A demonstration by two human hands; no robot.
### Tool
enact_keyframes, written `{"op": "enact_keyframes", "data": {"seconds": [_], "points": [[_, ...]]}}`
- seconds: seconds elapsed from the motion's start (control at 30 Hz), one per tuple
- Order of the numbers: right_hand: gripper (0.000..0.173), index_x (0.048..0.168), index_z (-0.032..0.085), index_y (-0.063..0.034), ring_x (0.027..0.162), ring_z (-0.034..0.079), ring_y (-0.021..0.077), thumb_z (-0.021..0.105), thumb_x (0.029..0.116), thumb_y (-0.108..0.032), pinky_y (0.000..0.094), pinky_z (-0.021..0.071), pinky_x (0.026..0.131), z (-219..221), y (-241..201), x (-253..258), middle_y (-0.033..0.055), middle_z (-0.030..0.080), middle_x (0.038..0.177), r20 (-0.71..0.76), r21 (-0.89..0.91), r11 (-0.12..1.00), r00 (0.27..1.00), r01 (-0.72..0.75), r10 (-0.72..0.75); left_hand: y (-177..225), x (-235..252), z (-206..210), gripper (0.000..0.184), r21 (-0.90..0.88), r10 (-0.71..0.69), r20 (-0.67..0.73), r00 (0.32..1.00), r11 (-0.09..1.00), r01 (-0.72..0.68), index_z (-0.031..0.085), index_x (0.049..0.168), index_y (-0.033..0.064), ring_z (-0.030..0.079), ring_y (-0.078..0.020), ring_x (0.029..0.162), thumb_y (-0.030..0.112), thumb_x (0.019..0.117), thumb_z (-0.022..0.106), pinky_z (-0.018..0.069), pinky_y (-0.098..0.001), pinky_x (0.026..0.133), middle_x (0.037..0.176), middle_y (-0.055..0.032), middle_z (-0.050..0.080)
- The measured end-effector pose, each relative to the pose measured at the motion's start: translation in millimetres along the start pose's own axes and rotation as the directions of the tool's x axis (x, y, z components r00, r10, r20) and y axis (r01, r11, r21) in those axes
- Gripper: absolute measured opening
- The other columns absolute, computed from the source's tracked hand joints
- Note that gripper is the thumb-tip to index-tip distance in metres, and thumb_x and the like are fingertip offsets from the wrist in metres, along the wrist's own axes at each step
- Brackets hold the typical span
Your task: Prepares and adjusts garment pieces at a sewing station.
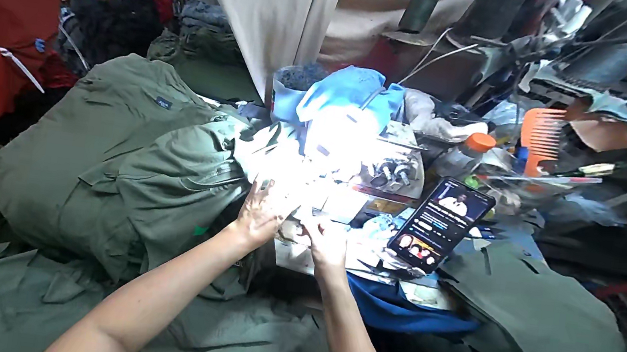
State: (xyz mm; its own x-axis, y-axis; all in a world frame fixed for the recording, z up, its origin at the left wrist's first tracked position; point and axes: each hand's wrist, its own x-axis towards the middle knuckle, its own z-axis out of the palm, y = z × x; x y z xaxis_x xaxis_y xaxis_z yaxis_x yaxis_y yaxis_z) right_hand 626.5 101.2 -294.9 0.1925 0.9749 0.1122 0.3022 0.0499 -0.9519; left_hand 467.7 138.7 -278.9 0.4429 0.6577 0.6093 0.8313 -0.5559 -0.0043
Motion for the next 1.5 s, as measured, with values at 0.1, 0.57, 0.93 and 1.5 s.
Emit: {"op": "enact_keyframes", "data": {"seconds": [0.1, 0.57, 0.93, 1.5], "points": [[0.018, 0.098, 0.07, 0.0021, 0.069, 0.061, 0.0118, 0.064, 0.1002, -0.015, 0.0343, 0.0532, 0.07, 3, -7, 30, 0.0058, 0.067, 0.079, -0.005, 0.025, 0.999, 1.0, -0.023, 0.023, -3, 7, -2, 0.038, 0.019, 0.031, 0.017, 0.999, 0.999, -0.031, 0.074, 0.125, 0.0165, 0.065, -0.0397, 0.12, 0.0, 0.0927, 0.062, 0.0407, -0.0648, 0.107, 0.123, -0.0142, 0.072], [0.02, 0.111, 0.064, 0.0085, 0.061, 0.058, 0.0084, 0.06, 0.1007, -0.008, 0.0242, 0.0525, 0.059, 6, -14, 47, 0.0073, 0.063, 0.076, 0.009, 0.174, 0.978, 0.994, -0.112, 0.112, -6, 71, -12, 0.043, -0.053, -0.245, 0.502, 0.829, 0.948, 0.313, 0.056, 0.145, 0.005, 0.042, -0.0401, 0.145, 0.001, 0.1023, 0.047, 0.0326, -0.0599, 0.118, 0.154, -0.0214, 0.048], [0.019, 0.102, 0.078, 0.0018, 0.097, 0.074, 0.0246, 0.069, 0.0874, -0.007, 0.0408, 0.0589, 0.09, 12, 3, 26, 0.0167, 0.076, 0.101, -0.069, -0.139, 0.821, 0.822, 0.554, -0.566, 0, 34, -56, 0.036, -0.094, -0.204, 0.568, 0.798, 0.946, 0.309, 0.066, 0.131, 0.0015, 0.055, -0.0379, 0.133, 0.003, 0.0979, 0.052, 0.0448, -0.0508, 0.11, 0.136, -0.0216, 0.061], [0.014, 0.092, 0.08, -0.0013, 0.082, 0.073, 0.0196, 0.071, 0.0859, -0.01, 0.0351, 0.0589, 0.08, -14, 26, 16, 0.0118, 0.076, 0.088, -0.208, -0.362, 0.716, 0.697, 0.597, -0.686, 41, 15, -71, 0.032, -0.209, -0.166, 0.63, 0.758, 0.904, 0.372, 0.06, 0.129, -0.0016, 0.068, -0.0402, 0.109, 0.017, 0.1079, 0.046, 0.0544, -0.0548, 0.092, 0.125, -0.0225, 0.065]]}}
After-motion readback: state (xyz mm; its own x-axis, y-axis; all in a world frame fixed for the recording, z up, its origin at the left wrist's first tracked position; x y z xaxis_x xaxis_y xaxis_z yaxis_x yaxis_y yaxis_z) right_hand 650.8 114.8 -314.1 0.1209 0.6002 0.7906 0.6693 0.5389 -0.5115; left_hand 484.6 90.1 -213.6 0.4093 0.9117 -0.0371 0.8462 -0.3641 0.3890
